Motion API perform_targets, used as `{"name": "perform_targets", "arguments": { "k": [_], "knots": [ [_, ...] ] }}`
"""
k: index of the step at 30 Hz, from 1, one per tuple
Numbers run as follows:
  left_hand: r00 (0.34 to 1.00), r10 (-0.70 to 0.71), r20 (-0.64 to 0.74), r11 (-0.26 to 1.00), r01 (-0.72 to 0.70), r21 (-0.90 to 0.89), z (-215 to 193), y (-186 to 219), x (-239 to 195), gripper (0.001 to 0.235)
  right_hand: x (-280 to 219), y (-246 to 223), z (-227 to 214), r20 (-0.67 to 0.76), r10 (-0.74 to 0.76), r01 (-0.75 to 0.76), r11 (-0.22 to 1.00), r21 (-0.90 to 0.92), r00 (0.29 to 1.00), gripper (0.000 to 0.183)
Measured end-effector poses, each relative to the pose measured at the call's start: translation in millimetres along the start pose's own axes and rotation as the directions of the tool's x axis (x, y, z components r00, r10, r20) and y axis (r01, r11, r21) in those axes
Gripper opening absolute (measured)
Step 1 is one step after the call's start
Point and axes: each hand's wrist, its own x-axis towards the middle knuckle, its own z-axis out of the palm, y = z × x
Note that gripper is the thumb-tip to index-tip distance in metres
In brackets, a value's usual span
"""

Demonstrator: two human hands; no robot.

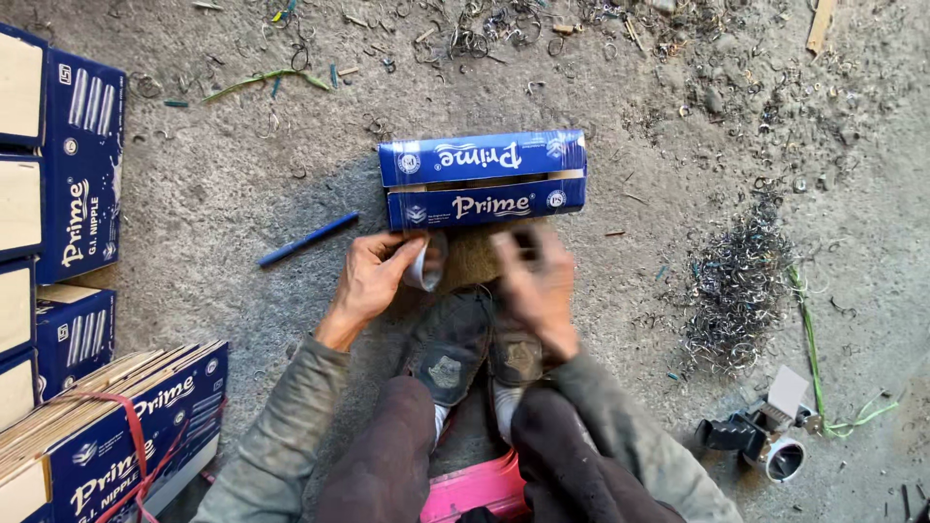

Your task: The person assembles a cardboard box by hand, secures it with tape, and fills it with metal nipples from a pile on the floor before sealing the box with additional tape.

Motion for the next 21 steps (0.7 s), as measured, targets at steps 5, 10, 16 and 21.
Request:
{"name": "perform_targets", "arguments": {
  "k": [5,10,16,21],
  "knots": [
    [1.000,0.013,0.019,0.975,-0.008,-0.223,1.9,-7.6,-5.0,0.019,39.0,80.1,-74.0,-0.334,-0.045,-0.039,0.970,-0.240,0.942,0.047],
    [0.995,0.081,-0.056,0.968,-0.092,-0.234,8.5,-12.5,-7.3,0.016,58.9,134.5,-94.2,-0.273,-0.208,0.067,0.891,-0.448,0.939,0.040],
    [0.993,0.058,-0.107,0.953,-0.087,-0.291,13.9,-2.4,-17.7,0.017,62.5,110.8,-95.5,-0.348,-0.286,0.159,0.923,-0.350,0.893,0.006],
    [0.990,0.050,-0.133,0.968,-0.081,-0.236,12.8,-3.7,-15.5,0.016,6.3,-37.8,-53.8,-0.189,-0.457,0.448,0.890,-0.087,0.869,0.013]
  ]
}}
